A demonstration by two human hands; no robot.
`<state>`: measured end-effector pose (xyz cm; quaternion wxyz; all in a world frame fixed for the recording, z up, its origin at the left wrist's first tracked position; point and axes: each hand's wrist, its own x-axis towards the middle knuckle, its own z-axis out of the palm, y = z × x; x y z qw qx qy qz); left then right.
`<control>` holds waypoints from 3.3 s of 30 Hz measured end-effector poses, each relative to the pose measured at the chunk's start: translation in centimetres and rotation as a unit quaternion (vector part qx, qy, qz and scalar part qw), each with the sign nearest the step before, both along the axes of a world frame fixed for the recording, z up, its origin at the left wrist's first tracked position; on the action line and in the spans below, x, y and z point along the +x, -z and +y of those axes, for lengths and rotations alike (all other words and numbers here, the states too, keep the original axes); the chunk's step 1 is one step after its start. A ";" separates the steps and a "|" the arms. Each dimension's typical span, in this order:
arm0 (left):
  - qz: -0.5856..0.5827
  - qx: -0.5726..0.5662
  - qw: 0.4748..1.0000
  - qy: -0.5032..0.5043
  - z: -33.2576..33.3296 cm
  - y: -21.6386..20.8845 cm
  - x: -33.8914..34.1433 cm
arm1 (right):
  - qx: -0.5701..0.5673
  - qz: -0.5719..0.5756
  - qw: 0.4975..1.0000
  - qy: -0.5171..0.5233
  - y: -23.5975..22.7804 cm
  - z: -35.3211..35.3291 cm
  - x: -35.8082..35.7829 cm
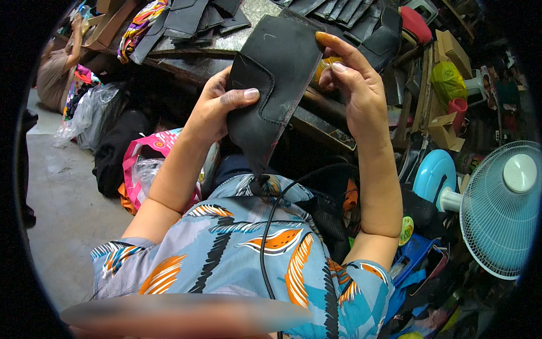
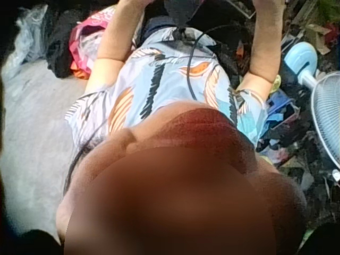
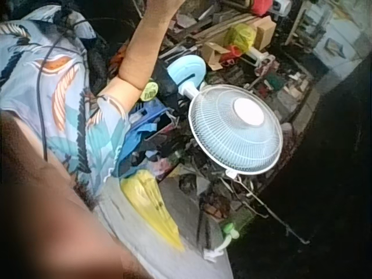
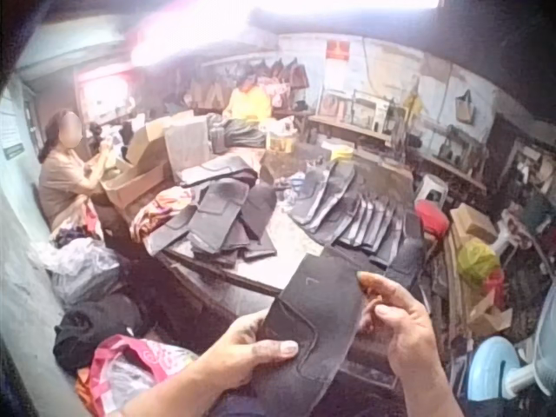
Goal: The person repeatedly picks up black leather shoe parts from a pile on the table, applies glue to the edges using a small brush, and places them back on the table. The person continues this process for multiple parts throughout the clip.
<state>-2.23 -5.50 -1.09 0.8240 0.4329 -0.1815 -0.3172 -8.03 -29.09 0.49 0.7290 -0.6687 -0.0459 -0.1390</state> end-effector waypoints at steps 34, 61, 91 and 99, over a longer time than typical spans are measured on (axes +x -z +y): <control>-0.051 -0.007 0.998 -0.026 -1.8 -0.4 -0.1 | -0.178 -0.066 0.978 0.092 0.1 3.8 -1.9; -0.012 -0.045 0.998 -0.041 -1.3 -0.5 1.4 | -0.353 -0.196 0.915 -0.021 -1.0 2.6 -2.8; -0.104 0.104 0.989 -0.023 1.5 -1.4 2.1 | -0.685 -0.125 0.665 0.269 -0.8 -3.6 0.3; -0.016 -0.011 0.997 -0.080 0.2 -1.4 1.8 | -0.642 -0.085 0.731 0.214 -1.8 -1.7 -1.9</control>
